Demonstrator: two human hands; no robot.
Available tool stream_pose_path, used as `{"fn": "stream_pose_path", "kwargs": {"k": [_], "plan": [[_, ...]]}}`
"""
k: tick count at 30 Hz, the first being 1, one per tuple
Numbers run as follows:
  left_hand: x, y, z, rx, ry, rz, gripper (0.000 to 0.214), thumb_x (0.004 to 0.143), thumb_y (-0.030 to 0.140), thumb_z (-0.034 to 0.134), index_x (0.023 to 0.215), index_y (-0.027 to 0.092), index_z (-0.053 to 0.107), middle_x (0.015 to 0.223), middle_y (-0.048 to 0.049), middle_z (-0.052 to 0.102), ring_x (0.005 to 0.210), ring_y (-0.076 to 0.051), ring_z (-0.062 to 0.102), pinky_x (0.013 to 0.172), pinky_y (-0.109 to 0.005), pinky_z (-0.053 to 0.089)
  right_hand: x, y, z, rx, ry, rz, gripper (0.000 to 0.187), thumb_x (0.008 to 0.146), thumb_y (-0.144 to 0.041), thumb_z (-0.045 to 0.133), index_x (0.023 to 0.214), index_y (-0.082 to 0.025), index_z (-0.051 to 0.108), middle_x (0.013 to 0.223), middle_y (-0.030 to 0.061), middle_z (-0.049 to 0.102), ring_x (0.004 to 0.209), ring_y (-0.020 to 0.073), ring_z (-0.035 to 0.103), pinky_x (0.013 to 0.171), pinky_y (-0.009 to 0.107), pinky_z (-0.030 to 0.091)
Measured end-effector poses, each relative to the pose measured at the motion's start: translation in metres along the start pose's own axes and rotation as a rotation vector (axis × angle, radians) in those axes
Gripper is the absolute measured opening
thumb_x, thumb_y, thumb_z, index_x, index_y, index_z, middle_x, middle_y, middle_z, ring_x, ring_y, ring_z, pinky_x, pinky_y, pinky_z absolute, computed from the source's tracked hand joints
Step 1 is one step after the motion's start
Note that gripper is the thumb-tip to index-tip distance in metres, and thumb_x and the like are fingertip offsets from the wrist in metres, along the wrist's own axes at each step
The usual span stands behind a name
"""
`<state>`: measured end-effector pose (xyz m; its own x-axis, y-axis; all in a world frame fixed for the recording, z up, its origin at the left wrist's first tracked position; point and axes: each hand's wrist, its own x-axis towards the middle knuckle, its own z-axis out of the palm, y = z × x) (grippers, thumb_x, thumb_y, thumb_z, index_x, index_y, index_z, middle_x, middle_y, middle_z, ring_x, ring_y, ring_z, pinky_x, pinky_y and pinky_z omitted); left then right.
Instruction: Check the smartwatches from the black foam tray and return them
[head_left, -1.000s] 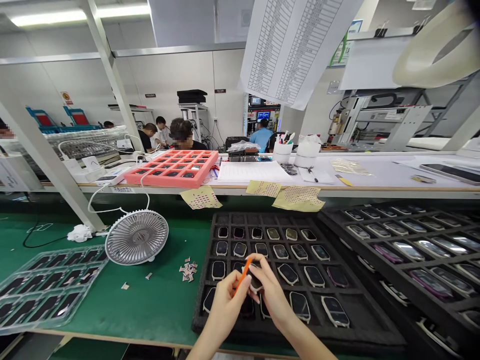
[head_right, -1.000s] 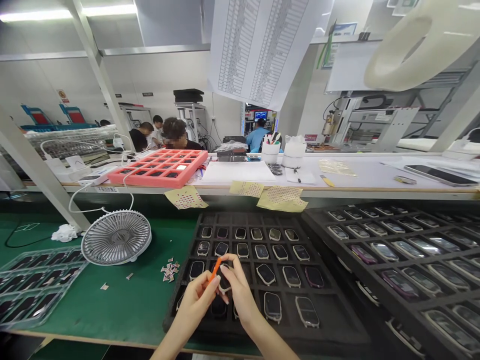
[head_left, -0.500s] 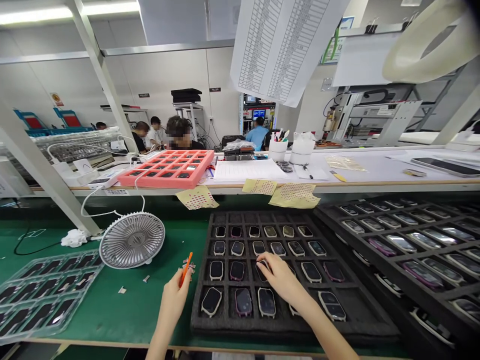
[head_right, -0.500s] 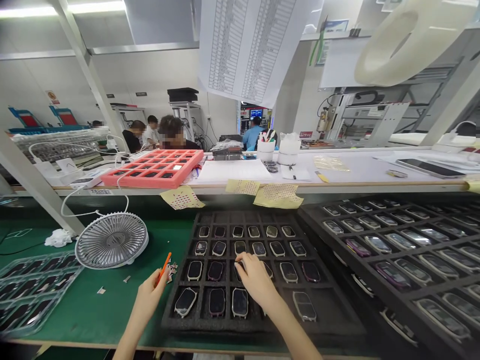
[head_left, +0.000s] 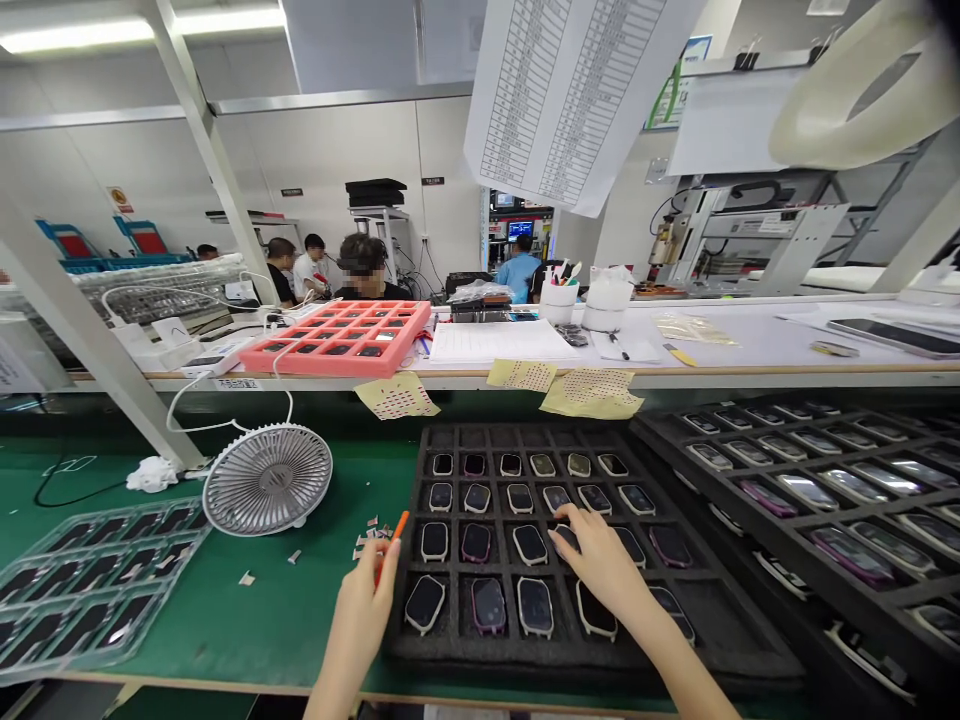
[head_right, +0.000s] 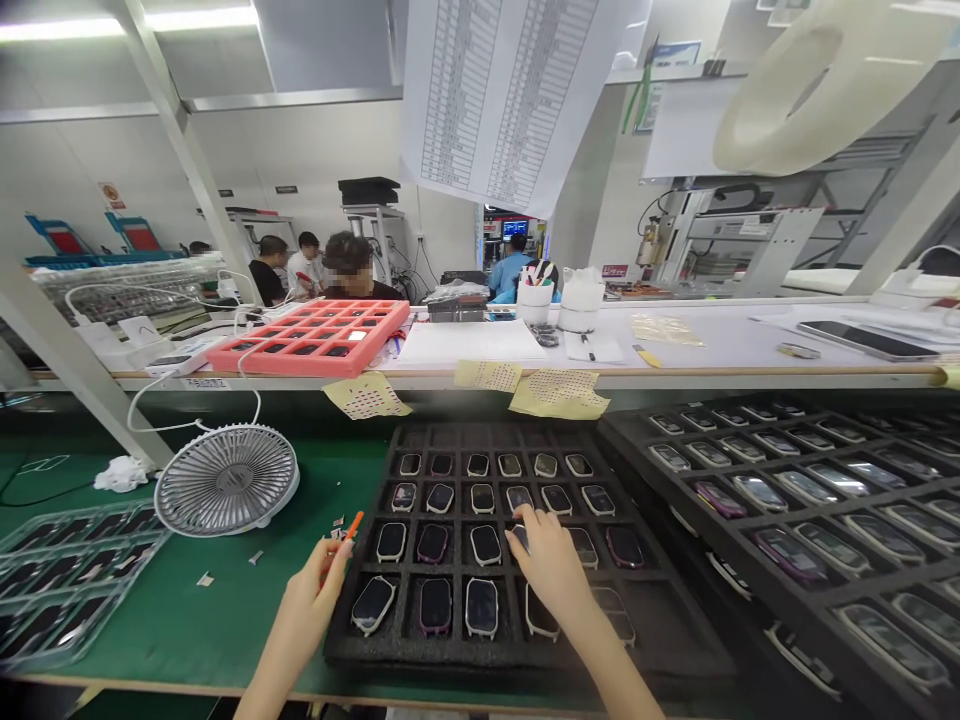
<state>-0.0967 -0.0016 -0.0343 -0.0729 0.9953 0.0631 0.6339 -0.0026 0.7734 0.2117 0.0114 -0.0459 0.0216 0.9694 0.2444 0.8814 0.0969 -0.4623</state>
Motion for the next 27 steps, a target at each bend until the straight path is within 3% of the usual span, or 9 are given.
{"fn": "stream_pose_path", "kwargs": {"k": [3, 8, 12, 16, 23, 27], "plan": [[-0.018, 0.035, 0.012, -0.17, -0.141, 0.092, 0.034, 0.091, 0.049, 0.03, 0.083, 0.021, 0.047, 0.05, 0.0079, 0.031, 0.045, -0.012, 0.035, 0.048, -0.022, 0.024, 0.0, -0.003, -0.009, 0.275, -0.08, 0.046, 0.015, 0.082, -0.038, 0.049, 0.081, -0.024, 0.053, 0.068, 0.0006, 0.06, 0.068, 0.0227, 0.058, 0.068, 0.036, 0.043], [-0.038, 0.077, 0.038, -0.467, -0.526, 0.177, 0.036, 0.092, 0.047, 0.033, 0.078, 0.018, 0.049, 0.046, 0.0087, 0.033, 0.043, -0.009, 0.029, 0.046, -0.02, 0.023, -0.007, -0.036, -0.026, 1.078, -0.127, 0.192, 0.029, 0.078, -0.05, 0.06, 0.088, -0.022, 0.058, 0.066, -0.0026, 0.053, 0.057, 0.0132, 0.049, 0.054, 0.024, 0.038], [-0.044, 0.093, 0.051, -0.523, -0.55, 0.17, 0.039, 0.091, 0.049, 0.036, 0.076, 0.017, 0.05, 0.045, 0.0087, 0.033, 0.042, -0.008, 0.027, 0.044, -0.02, 0.021, -0.013, -0.072, -0.029, 1.568, -0.2, 0.28, 0.029, 0.075, -0.045, 0.068, 0.082, -0.021, 0.054, 0.052, -0.0077, 0.042, 0.04, 0.0061, 0.031, 0.038, 0.018, 0.024], [-0.044, 0.095, 0.052, -0.545, -0.55, 0.169, 0.043, 0.09, 0.053, 0.036, 0.076, 0.016, 0.053, 0.043, 0.0085, 0.033, 0.04, -0.008, 0.027, 0.043, -0.021, 0.021, -0.015, -0.091, -0.028, 1.664, -0.217, 0.28, 0.027, 0.077, -0.041, 0.068, 0.076, -0.02, 0.051, 0.047, -0.0091, 0.04, 0.037, 0.0048, 0.028, 0.034, 0.015, 0.023], [-0.042, 0.092, 0.048, -0.567, -0.524, 0.165, 0.047, 0.088, 0.056, 0.037, 0.073, 0.015, 0.055, 0.042, 0.0085, 0.033, 0.038, -0.007, 0.025, 0.041, -0.021, 0.02, -0.017, -0.097, -0.026, 1.777, -0.267, 0.26, 0.031, 0.083, -0.04, 0.063, 0.068, -0.021, 0.043, 0.049, -0.01, 0.039, 0.034, 0.0031, 0.023, 0.032, 0.015, 0.026], [-0.039, 0.089, 0.047, -0.562, -0.535, 0.155, 0.047, 0.088, 0.055, 0.038, 0.073, 0.015, 0.056, 0.04, 0.0086, 0.033, 0.036, -0.007, 0.025, 0.041, -0.021, 0.02, -0.015, -0.095, -0.025, 1.688, -0.227, 0.234, 0.027, 0.082, -0.04, 0.063, 0.075, -0.021, 0.047, 0.048, -0.0107, 0.04, 0.033, 0.0024, 0.024, 0.033, 0.015, 0.024]]}}
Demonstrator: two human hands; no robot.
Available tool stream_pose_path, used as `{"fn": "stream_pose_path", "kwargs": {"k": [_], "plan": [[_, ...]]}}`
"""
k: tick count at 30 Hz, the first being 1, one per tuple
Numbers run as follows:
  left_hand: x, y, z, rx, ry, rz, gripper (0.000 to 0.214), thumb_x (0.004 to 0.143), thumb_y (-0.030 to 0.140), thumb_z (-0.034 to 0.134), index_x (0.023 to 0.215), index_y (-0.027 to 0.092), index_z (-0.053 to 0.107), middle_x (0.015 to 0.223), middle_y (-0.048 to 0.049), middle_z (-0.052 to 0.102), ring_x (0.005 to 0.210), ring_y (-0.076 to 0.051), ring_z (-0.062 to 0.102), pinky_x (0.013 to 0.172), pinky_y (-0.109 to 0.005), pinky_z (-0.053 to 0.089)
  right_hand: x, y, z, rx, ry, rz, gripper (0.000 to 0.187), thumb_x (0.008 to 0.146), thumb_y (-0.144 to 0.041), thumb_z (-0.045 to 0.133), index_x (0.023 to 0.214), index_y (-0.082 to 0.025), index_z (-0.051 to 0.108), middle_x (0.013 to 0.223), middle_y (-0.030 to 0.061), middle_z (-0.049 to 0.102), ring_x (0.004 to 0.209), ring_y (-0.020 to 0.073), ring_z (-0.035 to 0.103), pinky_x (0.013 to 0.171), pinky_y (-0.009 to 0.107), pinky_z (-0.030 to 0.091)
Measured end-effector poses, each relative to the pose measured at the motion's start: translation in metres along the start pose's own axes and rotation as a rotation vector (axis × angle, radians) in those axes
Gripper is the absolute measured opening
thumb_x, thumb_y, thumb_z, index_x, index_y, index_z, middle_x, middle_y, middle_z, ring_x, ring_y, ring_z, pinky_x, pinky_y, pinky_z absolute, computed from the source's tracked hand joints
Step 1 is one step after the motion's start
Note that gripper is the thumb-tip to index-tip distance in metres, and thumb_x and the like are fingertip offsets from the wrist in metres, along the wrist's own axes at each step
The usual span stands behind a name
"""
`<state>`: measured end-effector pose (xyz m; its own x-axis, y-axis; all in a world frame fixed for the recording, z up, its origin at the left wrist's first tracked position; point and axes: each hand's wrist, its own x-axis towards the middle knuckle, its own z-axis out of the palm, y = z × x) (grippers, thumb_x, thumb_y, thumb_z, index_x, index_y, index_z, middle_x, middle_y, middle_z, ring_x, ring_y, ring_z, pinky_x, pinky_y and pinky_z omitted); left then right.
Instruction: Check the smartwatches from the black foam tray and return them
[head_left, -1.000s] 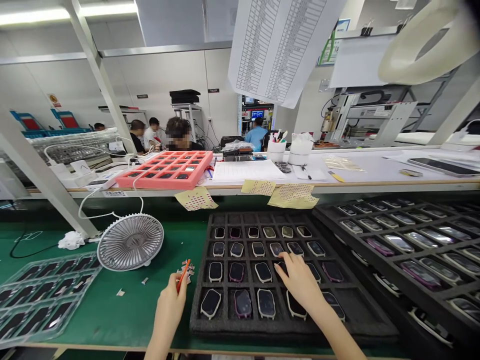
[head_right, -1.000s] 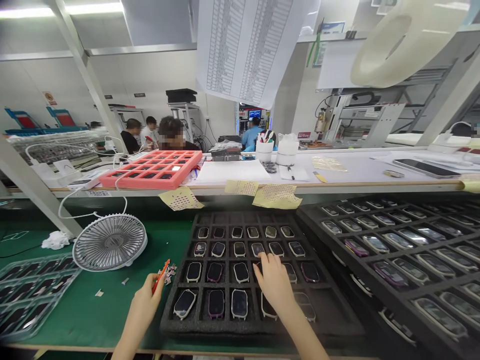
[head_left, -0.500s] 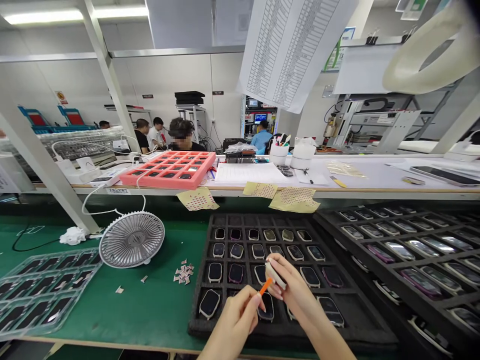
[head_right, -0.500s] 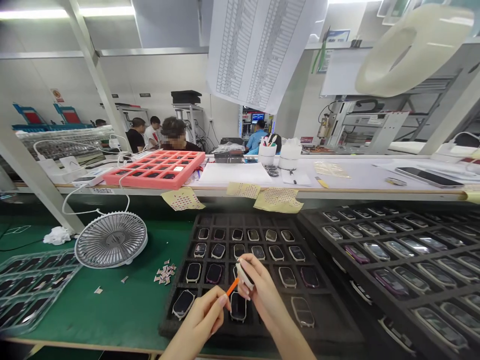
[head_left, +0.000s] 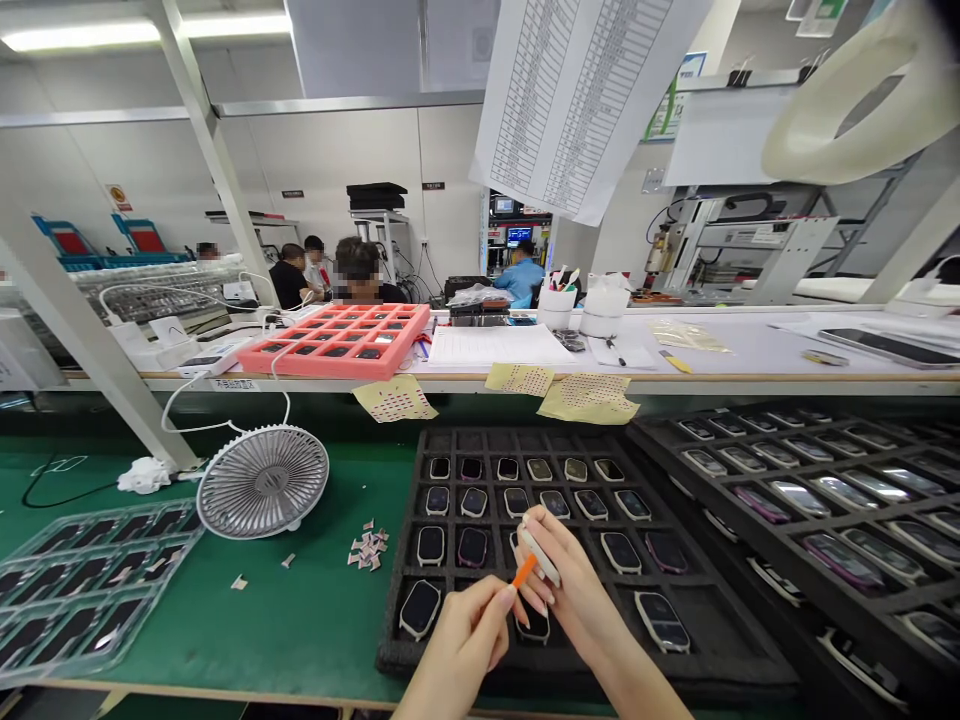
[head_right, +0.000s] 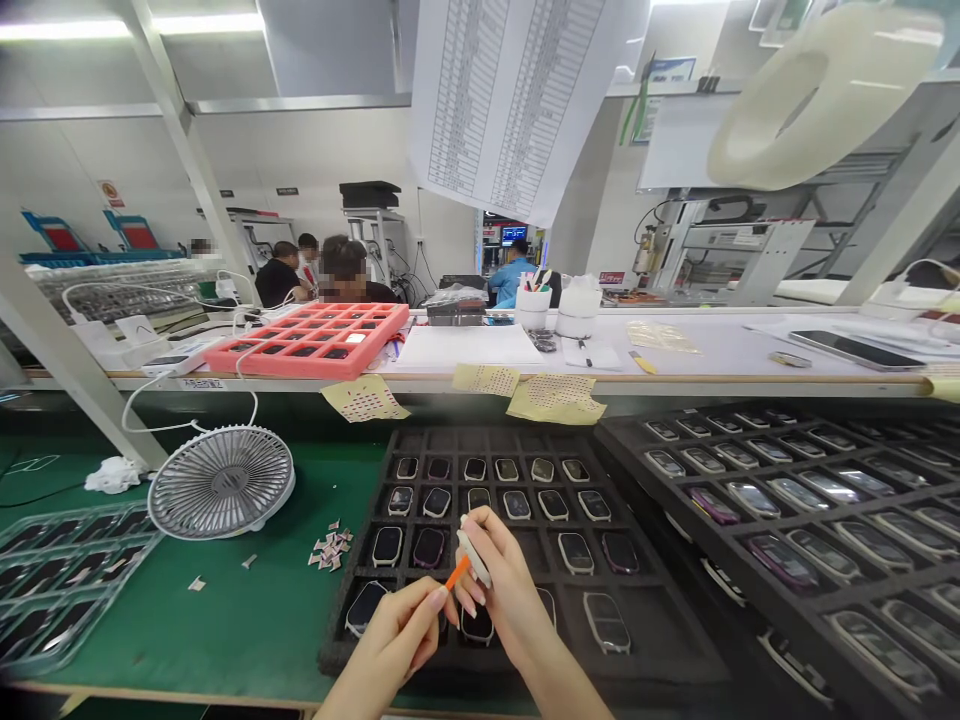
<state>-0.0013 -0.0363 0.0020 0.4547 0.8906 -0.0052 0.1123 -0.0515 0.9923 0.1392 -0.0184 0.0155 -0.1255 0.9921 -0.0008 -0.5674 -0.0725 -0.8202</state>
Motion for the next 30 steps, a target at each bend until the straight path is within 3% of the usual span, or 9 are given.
{"fn": "stream_pose_path", "kwargs": {"k": [3, 7, 12, 16, 20, 23, 26, 28, 30], "plan": [[0.002, -0.002, -0.001, -0.037, -0.03, 0.003, 0.047, 0.087, 0.056, 0.04, 0.072, 0.015, 0.057, 0.039, 0.0089, 0.032, 0.035, -0.006, 0.023, 0.039, -0.021, 0.018, 0.001, 0.002, 0.0, 0.018, -0.013, -0.006, 0.029, 0.081, -0.04, 0.066, 0.072, -0.02, 0.045, 0.045, -0.0116, 0.037, 0.032, 0.0014, 0.021, 0.033, 0.014, 0.017], [0.005, -0.004, 0.003, -0.105, -0.007, 0.038, 0.049, 0.084, 0.06, 0.041, 0.07, 0.015, 0.054, 0.038, 0.0093, 0.032, 0.033, -0.005, 0.021, 0.037, -0.02, 0.016, 0.003, 0.008, 0.005, 0.226, -0.093, 0.134, 0.038, 0.075, -0.042, 0.07, 0.065, -0.02, 0.04, 0.043, -0.0117, 0.037, 0.033, 0.0015, 0.014, 0.033, 0.016, 0.013], [0.006, -0.003, 0.001, -0.12, 0.003, 0.045, 0.049, 0.083, 0.062, 0.043, 0.069, 0.016, 0.053, 0.038, 0.0098, 0.031, 0.032, -0.005, 0.02, 0.036, -0.02, 0.016, 0.006, 0.009, 0.009, 0.3, -0.048, 0.214, 0.039, 0.07, -0.038, 0.073, 0.06, -0.02, 0.04, 0.043, -0.0115, 0.034, 0.034, 0.0017, 0.011, 0.033, 0.017, 0.013], [0.009, -0.002, -0.004, -0.171, 0.06, 0.008, 0.049, 0.08, 0.065, 0.045, 0.066, 0.018, 0.048, 0.039, 0.0106, 0.028, 0.035, -0.006, 0.021, 0.038, -0.02, 0.017, 0.004, 0.008, 0.007, 0.184, 0.034, 0.072, 0.032, 0.075, -0.04, 0.068, 0.065, -0.02, 0.045, 0.042, -0.0114, 0.031, 0.034, 0.0027, 0.012, 0.034, 0.018, 0.013], [0.013, -0.004, 0.002, -0.091, 0.144, 0.089, 0.045, 0.081, 0.058, 0.051, 0.066, 0.016, 0.048, 0.056, 0.0041, 0.042, 0.049, -0.008, 0.034, 0.046, -0.02, 0.027, -0.003, 0.018, 0.01, -0.064, 0.142, 0.028, 0.026, 0.077, -0.044, 0.065, 0.086, -0.024, 0.053, 0.054, -0.0074, 0.046, 0.04, 0.0054, 0.031, 0.038, 0.017, 0.021], [0.013, -0.007, 0.003, -0.079, 0.174, 0.088, 0.041, 0.083, 0.054, 0.049, 0.066, 0.017, 0.046, 0.059, 0.0042, 0.041, 0.051, -0.008, 0.033, 0.046, -0.019, 0.027, -0.004, 0.028, 0.007, -0.218, 0.136, -0.001, 0.031, 0.076, -0.051, 0.063, 0.089, -0.025, 0.053, 0.062, -0.0058, 0.048, 0.044, 0.0068, 0.037, 0.04, 0.017, 0.025], [0.008, -0.011, -0.02, -0.086, 0.304, 0.027, 0.04, 0.081, 0.056, 0.049, 0.067, 0.019, 0.042, 0.055, 0.0079, 0.031, 0.045, -0.007, 0.025, 0.043, -0.019, 0.023, 0.001, 0.024, -0.011, -0.348, 0.172, -0.126, 0.031, 0.081, -0.055, 0.055, 0.091, -0.026, 0.051, 0.059, -0.0071, 0.042, 0.042, 0.0075, 0.033, 0.038, 0.018, 0.024], [0.002, -0.017, -0.05, 0.002, 0.435, -0.011, 0.04, 0.08, 0.057, 0.047, 0.067, 0.02, 0.042, 0.053, 0.0083, 0.03, 0.043, -0.008, 0.026, 0.042, -0.019, 0.023, 0.004, 0.013, -0.031, -0.529, 0.27, -0.242, 0.028, 0.085, -0.053, 0.05, 0.093, -0.026, 0.05, 0.064, -0.0049, 0.046, 0.045, 0.0102, 0.039, 0.04, 0.02, 0.031], [-0.004, -0.031, -0.086, 0.196, 0.543, -0.028, 0.041, 0.079, 0.058, 0.048, 0.063, 0.02, 0.042, 0.052, 0.0073, 0.033, 0.045, -0.009, 0.031, 0.044, -0.02, 0.025, 0.008, 0.001, -0.055, -0.844, 0.315, -0.316, 0.025, 0.087, -0.049, 0.046, 0.095, -0.026, 0.052, 0.077, 0.0007, 0.056, 0.059, 0.0156, 0.052, 0.05, 0.025, 0.04]]}}
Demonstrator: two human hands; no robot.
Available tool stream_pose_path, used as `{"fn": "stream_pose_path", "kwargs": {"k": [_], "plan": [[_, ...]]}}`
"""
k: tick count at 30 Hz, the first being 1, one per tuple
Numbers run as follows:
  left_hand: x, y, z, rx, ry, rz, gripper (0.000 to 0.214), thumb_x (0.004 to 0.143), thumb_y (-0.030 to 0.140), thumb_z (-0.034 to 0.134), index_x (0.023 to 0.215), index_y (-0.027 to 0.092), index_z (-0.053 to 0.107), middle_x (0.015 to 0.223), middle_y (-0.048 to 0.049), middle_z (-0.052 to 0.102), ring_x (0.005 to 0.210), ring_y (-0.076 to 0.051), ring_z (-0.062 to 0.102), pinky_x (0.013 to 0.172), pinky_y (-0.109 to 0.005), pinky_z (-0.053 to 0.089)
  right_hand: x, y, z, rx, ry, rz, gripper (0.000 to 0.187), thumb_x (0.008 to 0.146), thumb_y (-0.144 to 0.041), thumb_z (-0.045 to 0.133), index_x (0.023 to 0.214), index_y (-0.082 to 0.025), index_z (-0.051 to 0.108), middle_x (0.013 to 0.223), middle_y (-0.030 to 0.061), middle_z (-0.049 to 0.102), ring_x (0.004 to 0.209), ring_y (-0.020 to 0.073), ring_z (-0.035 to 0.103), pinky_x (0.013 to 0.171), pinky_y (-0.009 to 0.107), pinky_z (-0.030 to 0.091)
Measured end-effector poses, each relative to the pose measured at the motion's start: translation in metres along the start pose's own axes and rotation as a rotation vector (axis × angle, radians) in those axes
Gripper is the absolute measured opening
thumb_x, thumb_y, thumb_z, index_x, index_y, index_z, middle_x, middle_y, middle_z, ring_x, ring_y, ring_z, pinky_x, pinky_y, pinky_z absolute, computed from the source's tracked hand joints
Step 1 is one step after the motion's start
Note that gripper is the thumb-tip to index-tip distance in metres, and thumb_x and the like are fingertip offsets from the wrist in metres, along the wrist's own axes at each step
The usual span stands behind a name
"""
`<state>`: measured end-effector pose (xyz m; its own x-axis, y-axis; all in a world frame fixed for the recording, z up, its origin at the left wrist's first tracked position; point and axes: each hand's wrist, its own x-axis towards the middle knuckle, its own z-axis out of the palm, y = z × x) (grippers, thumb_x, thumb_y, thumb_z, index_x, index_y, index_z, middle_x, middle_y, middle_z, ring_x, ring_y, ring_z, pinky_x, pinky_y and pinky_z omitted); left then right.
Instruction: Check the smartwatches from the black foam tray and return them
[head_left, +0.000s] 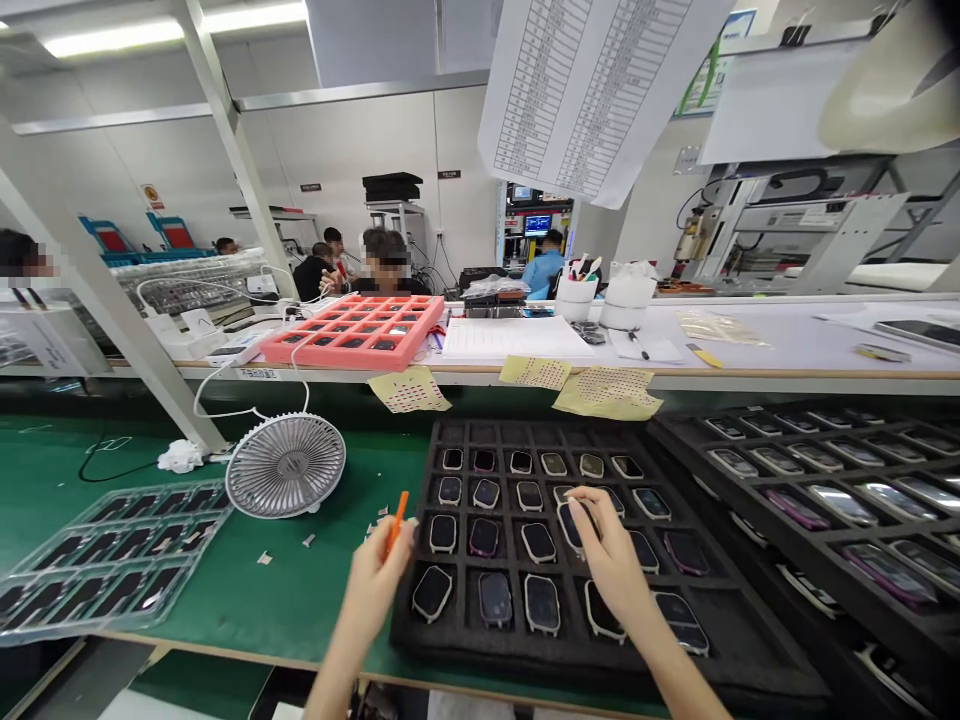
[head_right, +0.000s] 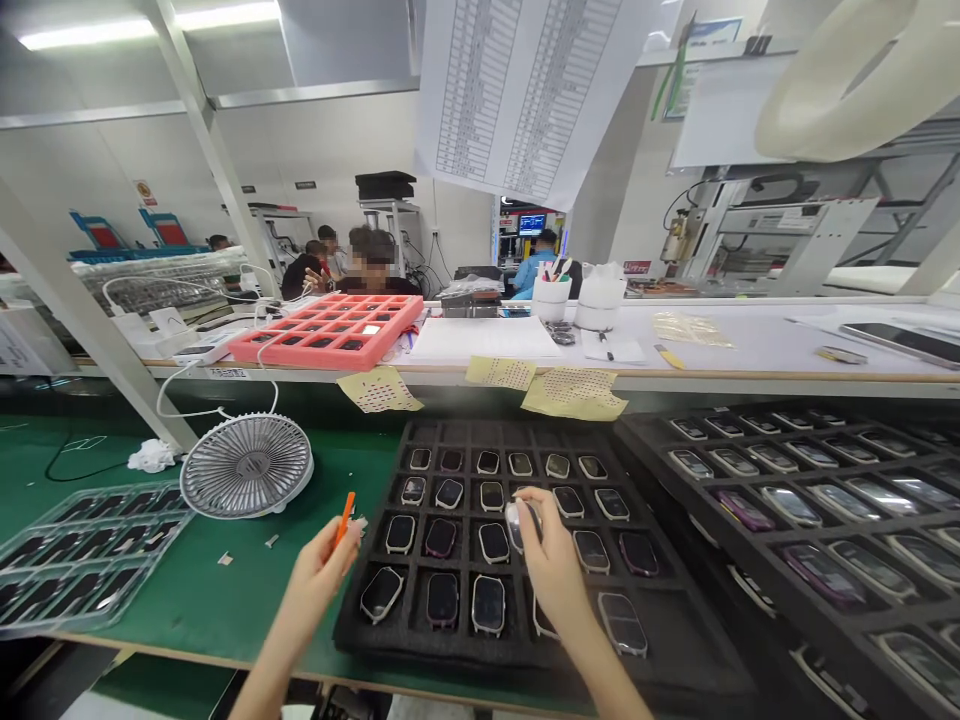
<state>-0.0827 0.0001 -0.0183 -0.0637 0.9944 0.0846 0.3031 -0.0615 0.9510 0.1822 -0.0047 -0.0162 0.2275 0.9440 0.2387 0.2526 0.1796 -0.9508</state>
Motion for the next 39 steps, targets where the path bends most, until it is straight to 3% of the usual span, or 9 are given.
{"fn": "stream_pose_path", "kwargs": {"k": [3, 6, 11, 15, 18, 21, 26, 31, 39], "plan": [[0.017, -0.039, -0.035, 0.306, -0.015, -0.017, 0.04, 0.077, 0.056, 0.046, 0.059, 0.02, 0.046, 0.049, 0.0056, 0.038, 0.047, -0.013, 0.04, 0.047, -0.022, 0.029, 0.013, 0.018, -0.023, -0.381, -0.077, -0.089, 0.022, 0.091, -0.039, 0.036, 0.092, -0.026, 0.054, 0.084, 0.0048, 0.063, 0.078, 0.0232, 0.059, 0.068, 0.034, 0.046], [0.026, -0.065, -0.049, 0.521, 0.019, -0.106, 0.032, 0.077, 0.049, 0.045, 0.062, 0.021, 0.048, 0.048, 0.0037, 0.046, 0.049, -0.018, 0.05, 0.049, -0.024, 0.033, 0.019, 0.033, -0.027, -0.573, -0.168, -0.121, 0.022, 0.09, -0.031, 0.032, 0.089, -0.024, 0.053, 0.08, 0.0066, 0.064, 0.078, 0.0252, 0.06, 0.07, 0.038, 0.047], [0.035, -0.041, -0.036, 0.612, 0.05, -0.057, 0.026, 0.088, 0.04, 0.03, 0.084, 0.021, 0.048, 0.057, 0.0017, 0.055, 0.054, -0.021, 0.059, 0.053, -0.026, 0.039, 0.017, 0.037, -0.019, -0.678, -0.26, -0.179, 0.02, 0.089, -0.022, 0.035, 0.086, -0.023, 0.055, 0.087, 0.0074, 0.066, 0.084, 0.0259, 0.062, 0.075, 0.041, 0.047], [0.056, -0.002, 0.002, 0.644, -0.029, 0.279, 0.027, 0.091, 0.036, 0.029, 0.084, 0.021, 0.05, 0.08, -0.0038, 0.061, 0.074, -0.021, 0.063, 0.068, -0.029, 0.045, 0.008, 0.032, -0.029, -0.64, -0.189, -0.254, 0.018, 0.09, -0.027, 0.041, 0.095, -0.022, 0.057, 0.107, 0.011, 0.059, 0.105, 0.0274, 0.056, 0.087, 0.045, 0.046], [0.068, 0.021, 0.037, 0.783, -0.083, 0.449, 0.025, 0.092, 0.03, 0.033, 0.089, 0.018, 0.055, 0.1, -0.0095, 0.06, 0.084, -0.022, 0.062, 0.073, -0.032, 0.046, -0.002, 0.03, -0.053, -0.555, -0.026, -0.31, 0.027, 0.091, -0.034, 0.041, 0.113, -0.024, 0.052, 0.126, 0.0119, 0.047, 0.121, 0.0284, 0.043, 0.098, 0.048, 0.039], [0.065, 0.046, 0.079, 0.904, -0.17, 0.691, 0.016, 0.09, 0.024, 0.045, 0.096, 0.019, 0.057, 0.114, -0.0103, 0.058, 0.108, -0.027, 0.054, 0.086, -0.038, 0.042, -0.016, 0.032, -0.083, -0.474, 0.137, -0.283, 0.027, 0.092, -0.038, 0.039, 0.111, -0.024, 0.053, 0.123, 0.0113, 0.048, 0.119, 0.0289, 0.046, 0.098, 0.049, 0.039], [0.036, 0.083, 0.169, 0.883, -0.638, 0.956, 0.019, 0.087, 0.028, 0.054, 0.103, 0.018, 0.055, 0.104, -0.0063, 0.064, 0.096, -0.021, 0.06, 0.081, -0.032, 0.046, -0.042, 0.044, -0.122, -0.422, 0.273, -0.258, 0.028, 0.09, -0.041, 0.042, 0.108, -0.023, 0.055, 0.119, 0.0118, 0.052, 0.111, 0.0309, 0.051, 0.09, 0.048, 0.044], [0.028, 0.091, 0.235, 1.013, -0.808, 0.884, 0.038, 0.08, 0.037, 0.061, 0.109, 0.014, 0.053, 0.105, -0.0118, 0.064, 0.098, -0.026, 0.06, 0.078, -0.033, 0.049, -0.062, 0.058, -0.151, -0.451, 0.326, -0.262, 0.027, 0.089, -0.041, 0.045, 0.105, -0.024, 0.059, 0.115, 0.0103, 0.056, 0.106, 0.0309, 0.055, 0.086, 0.046, 0.045], [0.042, 0.117, 0.246, 1.051, -0.834, 0.796, 0.049, 0.063, 0.043, 0.07, 0.102, 0.02, 0.052, 0.092, -0.0054, 0.066, 0.083, -0.024, 0.064, 0.066, -0.029, 0.05, -0.077, 0.072, -0.174, -0.41, 0.352, -0.246, 0.022, 0.09, -0.036, 0.046, 0.102, -0.024, 0.06, 0.112, 0.0109, 0.058, 0.104, 0.0297, 0.056, 0.081, 0.043, 0.048]]}}
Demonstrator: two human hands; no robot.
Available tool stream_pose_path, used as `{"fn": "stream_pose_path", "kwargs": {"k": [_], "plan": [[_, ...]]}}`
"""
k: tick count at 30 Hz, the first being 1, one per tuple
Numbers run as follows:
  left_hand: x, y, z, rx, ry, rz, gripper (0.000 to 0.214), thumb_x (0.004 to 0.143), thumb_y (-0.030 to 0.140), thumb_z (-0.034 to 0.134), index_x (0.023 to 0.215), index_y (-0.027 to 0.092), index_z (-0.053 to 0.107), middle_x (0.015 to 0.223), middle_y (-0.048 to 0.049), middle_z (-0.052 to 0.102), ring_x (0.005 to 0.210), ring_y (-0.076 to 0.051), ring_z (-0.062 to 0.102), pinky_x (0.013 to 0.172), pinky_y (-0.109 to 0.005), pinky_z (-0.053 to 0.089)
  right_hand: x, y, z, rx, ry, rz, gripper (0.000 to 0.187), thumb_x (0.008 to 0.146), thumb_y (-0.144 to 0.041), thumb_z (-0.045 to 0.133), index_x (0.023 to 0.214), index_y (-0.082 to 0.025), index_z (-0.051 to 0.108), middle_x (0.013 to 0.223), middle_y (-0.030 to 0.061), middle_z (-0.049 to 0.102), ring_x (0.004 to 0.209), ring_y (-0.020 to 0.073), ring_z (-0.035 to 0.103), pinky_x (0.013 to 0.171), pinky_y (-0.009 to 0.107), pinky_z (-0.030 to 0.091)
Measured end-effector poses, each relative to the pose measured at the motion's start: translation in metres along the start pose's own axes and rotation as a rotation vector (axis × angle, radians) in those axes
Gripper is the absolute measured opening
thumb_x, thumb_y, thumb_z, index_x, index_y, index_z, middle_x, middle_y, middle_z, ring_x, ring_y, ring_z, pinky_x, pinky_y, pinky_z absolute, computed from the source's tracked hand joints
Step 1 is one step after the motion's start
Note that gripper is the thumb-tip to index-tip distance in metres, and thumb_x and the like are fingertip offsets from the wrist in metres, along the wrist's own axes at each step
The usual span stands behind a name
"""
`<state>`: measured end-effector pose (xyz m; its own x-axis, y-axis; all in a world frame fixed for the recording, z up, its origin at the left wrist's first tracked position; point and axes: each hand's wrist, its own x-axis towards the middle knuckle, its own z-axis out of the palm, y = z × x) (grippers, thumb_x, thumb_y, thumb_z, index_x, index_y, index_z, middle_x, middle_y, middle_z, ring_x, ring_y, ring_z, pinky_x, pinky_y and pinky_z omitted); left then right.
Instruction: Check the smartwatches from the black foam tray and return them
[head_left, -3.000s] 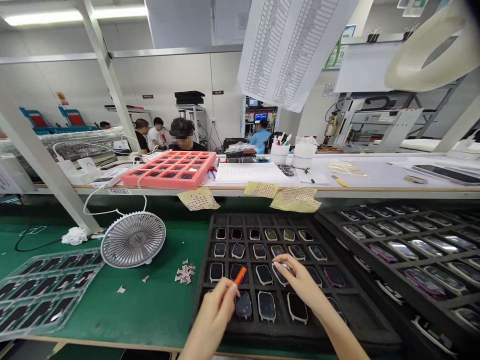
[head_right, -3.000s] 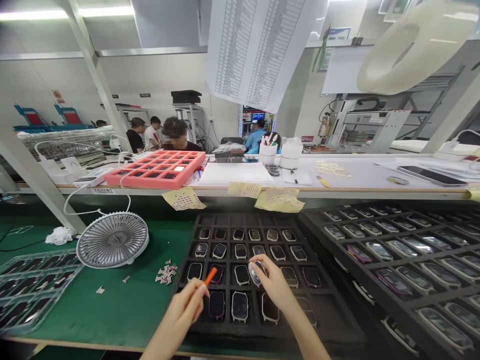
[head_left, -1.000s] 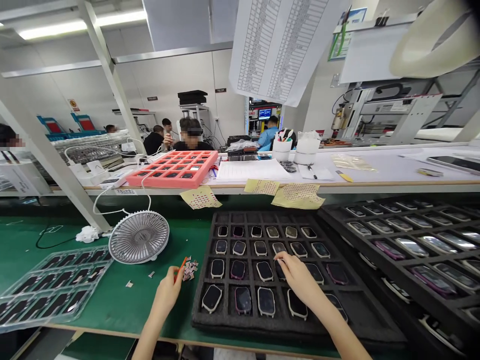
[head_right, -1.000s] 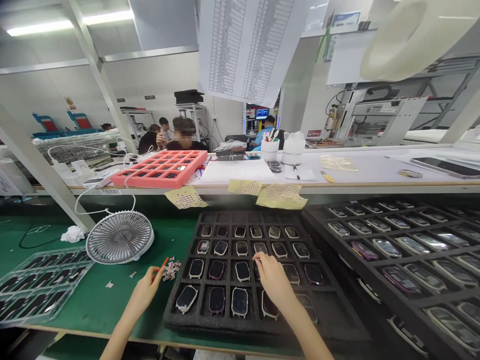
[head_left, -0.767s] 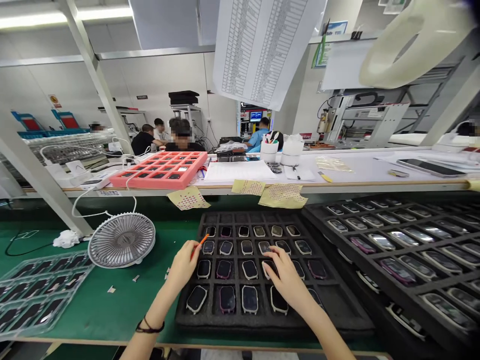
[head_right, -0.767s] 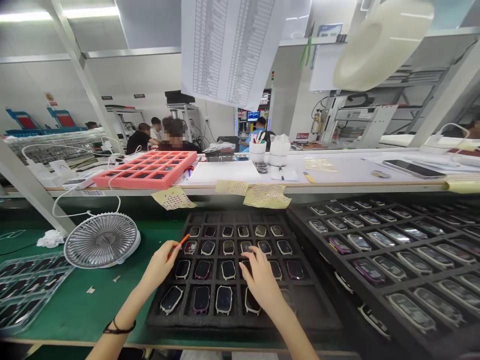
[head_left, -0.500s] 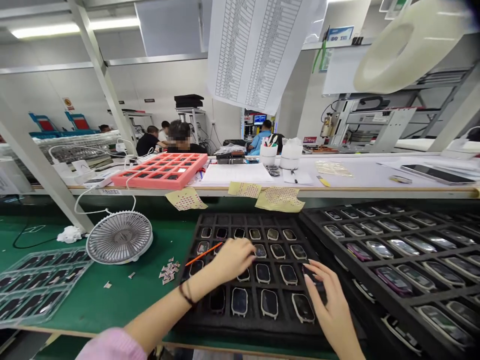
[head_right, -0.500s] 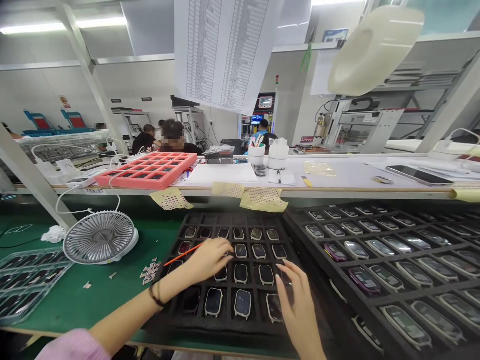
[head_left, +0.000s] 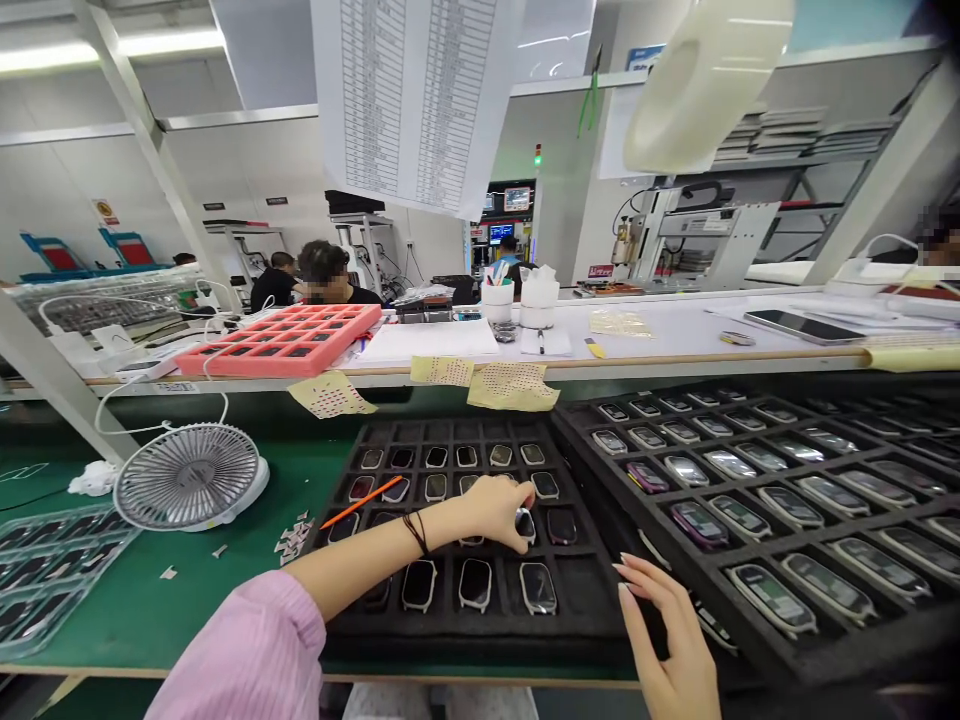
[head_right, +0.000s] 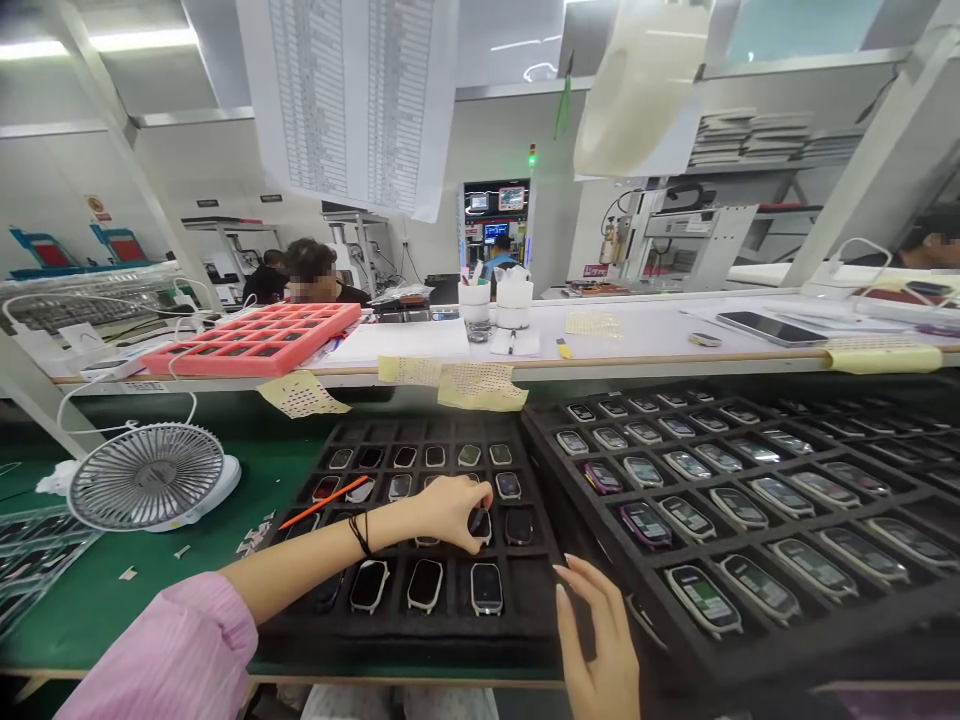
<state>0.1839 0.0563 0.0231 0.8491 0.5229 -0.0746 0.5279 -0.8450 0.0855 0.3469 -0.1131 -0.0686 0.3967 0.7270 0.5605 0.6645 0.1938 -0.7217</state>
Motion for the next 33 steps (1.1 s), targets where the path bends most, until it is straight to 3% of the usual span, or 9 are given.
{"fn": "stream_pose_path", "kwargs": {"k": [5, 8, 12, 15, 19, 22, 26, 30, 33], "plan": [[0.023, 0.011, -0.008, -0.098, 0.095, 0.108, 0.045, 0.068, 0.042, 0.066, 0.106, 0.021, 0.052, 0.1, -0.0033, 0.065, 0.087, -0.02, 0.063, 0.073, -0.027, 0.048, -0.003, 0.004, -0.01, -0.003, 0.023, 0.02, 0.021, 0.091, -0.034, 0.045, 0.103, -0.025, 0.06, 0.113, 0.0103, 0.058, 0.103, 0.0284, 0.057, 0.078, 0.04, 0.049], [0.041, 0.019, 0.001, -0.054, 0.028, 0.182, 0.045, 0.069, 0.036, 0.067, 0.109, 0.021, 0.055, 0.1, -0.0072, 0.065, 0.088, -0.022, 0.063, 0.072, -0.027, 0.048, -0.006, 0.006, -0.015, -0.016, 0.029, 0.037, 0.021, 0.091, -0.033, 0.045, 0.104, -0.025, 0.06, 0.112, 0.0103, 0.058, 0.103, 0.0283, 0.057, 0.078, 0.04, 0.049], [0.052, 0.025, 0.01, 0.03, -0.035, 0.171, 0.046, 0.068, 0.034, 0.069, 0.111, 0.022, 0.06, 0.097, -0.0114, 0.064, 0.086, -0.024, 0.063, 0.068, -0.028, 0.049, -0.009, 0.005, -0.018, -0.022, 0.052, 0.044, 0.021, 0.091, -0.033, 0.045, 0.103, -0.024, 0.061, 0.11, 0.0105, 0.059, 0.101, 0.0275, 0.058, 0.077, 0.039, 0.05], [0.044, 0.026, 0.002, 0.011, -0.011, 0.139, 0.041, 0.068, 0.033, 0.07, 0.107, 0.023, 0.063, 0.096, -0.0088, 0.065, 0.087, -0.023, 0.063, 0.07, -0.027, 0.049, -0.01, 0.002, -0.018, -0.015, 0.085, 0.047, 0.022, 0.091, -0.034, 0.044, 0.102, -0.024, 0.061, 0.108, 0.0108, 0.06, 0.1, 0.0275, 0.059, 0.071, 0.036, 0.051], [0.014, 0.031, -0.019, -0.054, 0.01, 0.089, 0.037, 0.067, 0.03, 0.07, 0.104, 0.024, 0.065, 0.092, -0.005, 0.069, 0.087, -0.022, 0.065, 0.071, -0.027, 0.049, -0.009, 0.0, -0.019, -0.031, 0.066, 0.072, 0.023, 0.091, -0.036, 0.045, 0.101, -0.025, 0.062, 0.108, 0.011, 0.061, 0.096, 0.0271, 0.06, 0.062, 0.032, 0.051], [-0.011, 0.04, -0.025, -0.093, -0.08, 0.084, 0.033, 0.067, 0.032, 0.07, 0.099, 0.024, 0.066, 0.09, -0.0029, 0.071, 0.083, -0.022, 0.066, 0.071, -0.026, 0.049, -0.008, -0.001, -0.018, -0.011, 0.066, 0.085, 0.022, 0.09, -0.035, 0.045, 0.1, -0.024, 0.062, 0.108, 0.0108, 0.06, 0.096, 0.0267, 0.06, 0.063, 0.033, 0.051], [-0.027, 0.054, -0.012, -0.072, -0.189, 0.102, 0.031, 0.067, 0.024, 0.07, 0.098, 0.02, 0.066, 0.088, -0.0057, 0.072, 0.081, -0.023, 0.067, 0.066, -0.026, 0.05, -0.008, -0.004, -0.013, 0.02, 0.09, 0.085, 0.021, 0.09, -0.035, 0.044, 0.095, -0.023, 0.061, 0.106, 0.0106, 0.06, 0.098, 0.0271, 0.059, 0.072, 0.037, 0.05], [-0.026, 0.06, 0.007, -0.01, -0.195, 0.087, 0.036, 0.067, 0.022, 0.071, 0.101, 0.014, 0.062, 0.089, -0.0119, 0.07, 0.079, -0.027, 0.066, 0.062, -0.029, 0.05, -0.008, -0.006, -0.008, 0.027, 0.065, 0.061, 0.02, 0.09, -0.033, 0.045, 0.097, -0.023, 0.061, 0.105, 0.0102, 0.061, 0.099, 0.0272, 0.058, 0.077, 0.041, 0.048], [-0.026, 0.056, 0.009, -0.047, -0.16, 0.098, 0.036, 0.067, 0.024, 0.072, 0.1, 0.015, 0.061, 0.089, -0.011, 0.069, 0.08, -0.026, 0.066, 0.064, -0.028, 0.049, -0.008, -0.008, -0.007, 0.038, 0.073, 0.054, 0.02, 0.09, -0.033, 0.045, 0.095, -0.022, 0.061, 0.104, 0.0106, 0.061, 0.098, 0.0274, 0.058, 0.079, 0.042, 0.047]]}}
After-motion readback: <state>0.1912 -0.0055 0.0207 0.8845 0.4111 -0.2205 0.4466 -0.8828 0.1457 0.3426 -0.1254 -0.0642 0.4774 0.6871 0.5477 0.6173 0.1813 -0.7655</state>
